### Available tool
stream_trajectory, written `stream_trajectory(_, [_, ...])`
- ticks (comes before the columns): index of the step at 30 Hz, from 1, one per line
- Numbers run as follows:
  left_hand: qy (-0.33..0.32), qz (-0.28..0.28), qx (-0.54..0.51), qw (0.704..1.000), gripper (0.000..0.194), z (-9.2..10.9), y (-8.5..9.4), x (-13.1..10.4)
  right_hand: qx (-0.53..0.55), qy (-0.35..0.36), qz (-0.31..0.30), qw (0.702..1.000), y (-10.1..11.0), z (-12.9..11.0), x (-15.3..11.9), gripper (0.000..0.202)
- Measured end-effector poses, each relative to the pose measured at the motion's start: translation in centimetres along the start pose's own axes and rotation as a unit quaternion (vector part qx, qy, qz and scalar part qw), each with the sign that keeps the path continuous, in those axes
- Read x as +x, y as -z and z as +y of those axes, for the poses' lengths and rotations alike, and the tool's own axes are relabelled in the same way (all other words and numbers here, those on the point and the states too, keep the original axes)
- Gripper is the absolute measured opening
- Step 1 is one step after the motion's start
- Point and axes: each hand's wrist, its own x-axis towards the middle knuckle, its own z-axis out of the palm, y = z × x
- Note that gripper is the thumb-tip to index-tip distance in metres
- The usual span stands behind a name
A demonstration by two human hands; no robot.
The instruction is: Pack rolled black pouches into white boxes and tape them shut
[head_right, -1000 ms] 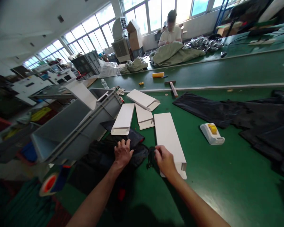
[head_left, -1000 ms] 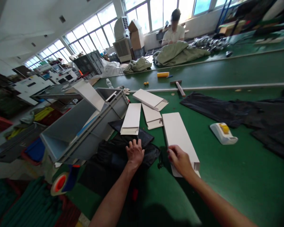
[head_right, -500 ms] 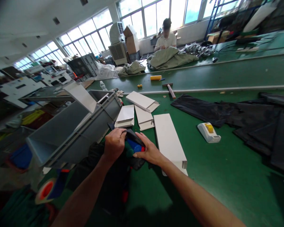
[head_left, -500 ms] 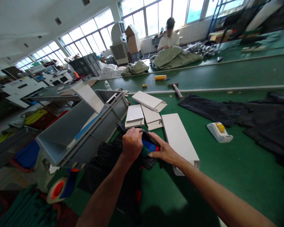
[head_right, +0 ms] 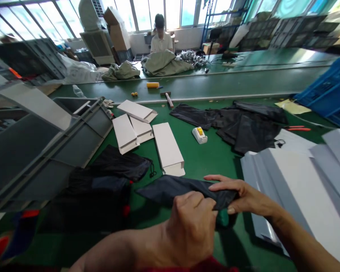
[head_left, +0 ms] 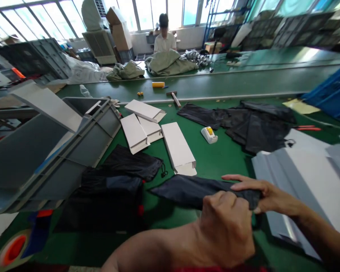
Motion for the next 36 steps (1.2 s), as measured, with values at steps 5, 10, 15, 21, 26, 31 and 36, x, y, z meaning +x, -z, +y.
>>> stream_trajectory(5, [-0.024, -0.017, -0.011, 1.000, 0.006, 0.9, -3.3, -1.7, -0.012, -0.007, -0.011, 1.000, -1.8, 1.8, -0.6, 0.051])
stream_trajectory(10, [0.032, -0.153, -0.039, 0.987, 0.018, 1.0, -4.8, -2.8, -0.112, 0.010, -0.022, 0.993, -0.9, 2.7, 1.5, 0.045])
stream_trajectory(15, [0.216, -0.272, -0.081, 0.934, 0.040, -2.8, -3.3, -5.7, -0.143, -0.034, 0.106, 0.983, -1.9, 8.1, 2.1, 0.056])
stream_trajectory(21, [0.390, -0.156, 0.158, 0.894, 0.029, -9.8, -2.2, -14.3, -0.050, -0.156, 0.275, 0.947, -6.9, 13.5, 1.5, 0.043])
stream_trajectory(26, [0.427, -0.077, 0.279, 0.856, 0.083, -11.2, -4.3, -22.2, -0.137, -0.162, 0.303, 0.929, -8.6, 14.5, 2.0, 0.041])
stream_trajectory(31, [0.358, -0.163, 0.252, 0.884, 0.095, -9.8, -5.0, -23.0, -0.132, -0.187, 0.338, 0.913, -9.1, 14.6, 1.9, 0.042])
stream_trajectory(36, [0.372, -0.233, 0.248, 0.864, 0.097, -9.4, -5.7, -19.8, -0.055, -0.173, 0.350, 0.919, -10.1, 14.1, 2.3, 0.041])
